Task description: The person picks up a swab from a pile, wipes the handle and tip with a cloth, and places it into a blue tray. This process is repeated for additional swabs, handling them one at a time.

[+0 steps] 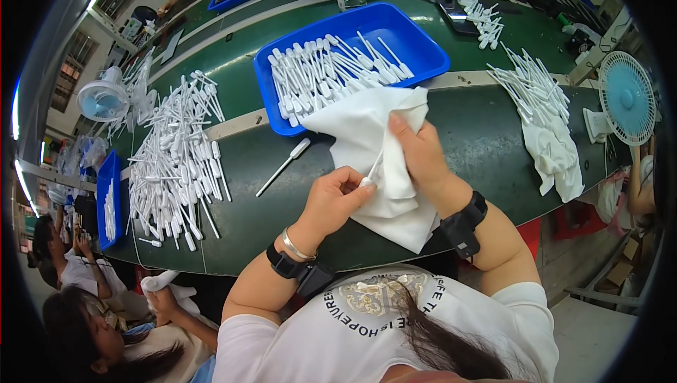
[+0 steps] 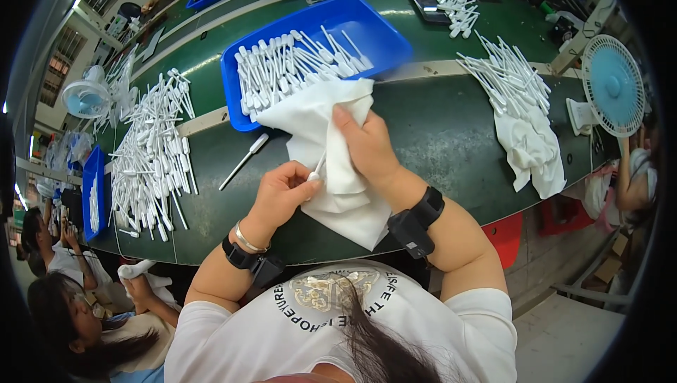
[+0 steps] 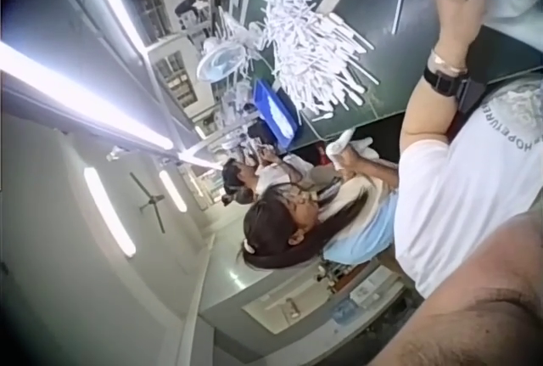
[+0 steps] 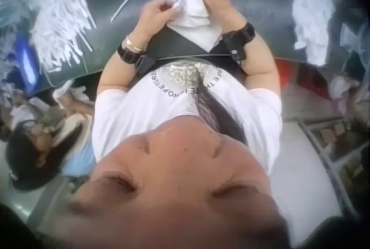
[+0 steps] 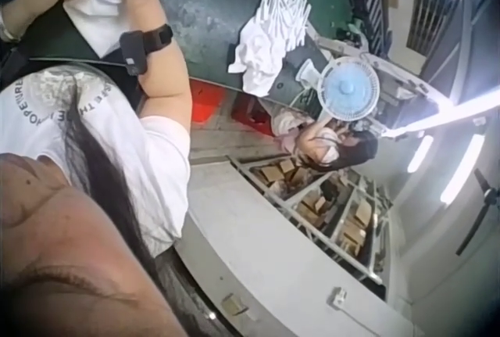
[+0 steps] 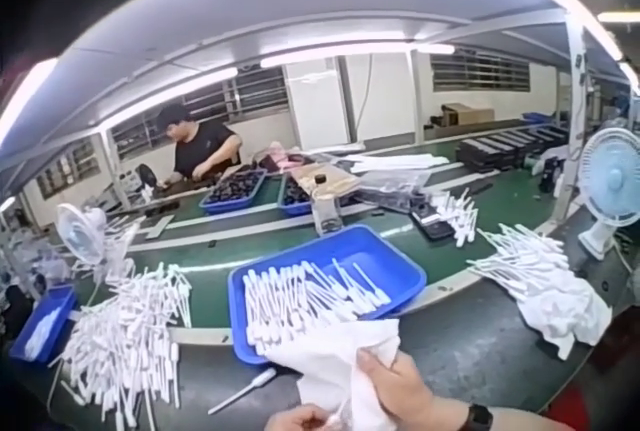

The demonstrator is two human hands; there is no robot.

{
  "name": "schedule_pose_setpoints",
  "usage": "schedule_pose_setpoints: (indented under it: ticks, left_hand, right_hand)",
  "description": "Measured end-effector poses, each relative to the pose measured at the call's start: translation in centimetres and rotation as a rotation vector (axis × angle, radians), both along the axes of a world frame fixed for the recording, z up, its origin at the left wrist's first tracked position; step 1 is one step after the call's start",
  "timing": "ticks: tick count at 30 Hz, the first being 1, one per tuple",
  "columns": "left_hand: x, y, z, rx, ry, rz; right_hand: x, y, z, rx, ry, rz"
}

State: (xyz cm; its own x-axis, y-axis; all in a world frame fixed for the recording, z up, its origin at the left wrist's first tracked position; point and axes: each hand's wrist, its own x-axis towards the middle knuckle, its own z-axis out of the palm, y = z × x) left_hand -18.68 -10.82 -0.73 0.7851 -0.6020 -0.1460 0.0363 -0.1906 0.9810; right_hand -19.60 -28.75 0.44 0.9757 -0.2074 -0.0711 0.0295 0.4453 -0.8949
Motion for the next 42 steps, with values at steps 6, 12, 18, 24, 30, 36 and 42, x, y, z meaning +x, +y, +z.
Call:
schedule_pose_setpoints:
  ticks: [6, 12, 18, 24, 30, 36, 42]
  left_hand:
    - [0.6, 0.3, 0.0, -0.454, 0.685, -0.060]
    - [1.4, 0.9, 0.2, -0.510, 0.820, -0.334]
    - [0.8, 0.0, 0.9, -0.061, 0.304, -0.151]
    - [0.6, 0.3, -0.9, 0.057, -0.301, 0.003]
    - [0.2, 0.1, -0.6, -0.324, 0.033, 0.086]
    - [-0.7, -0.4, -0.5, -0.452, -0.108, -0.002]
    - [1.0, 1.8, 1.7, -0.247, -0.257, 0.262]
  right_hand:
    - [-1.8, 1.8, -0.3, -0.242, 0.018, 0.254]
    - [-0.4, -0.6, 1.7, 0.099, -0.070, -0.023]
    - [0.1, -0.7, 0.4, 0.105, -0.039, -0.085]
    - [-0.4, 1.0, -0.5, -0.116, 0.212, 0.047]
    - [-1.2, 3.2, -2.4, -0.327, -0.083, 0.099]
    - [-1.5, 3.4, -2.4, -0.411, -0.176, 0.057]
    - [-1.9, 2.9, -1.2, -0.722, -0.177, 0.181]
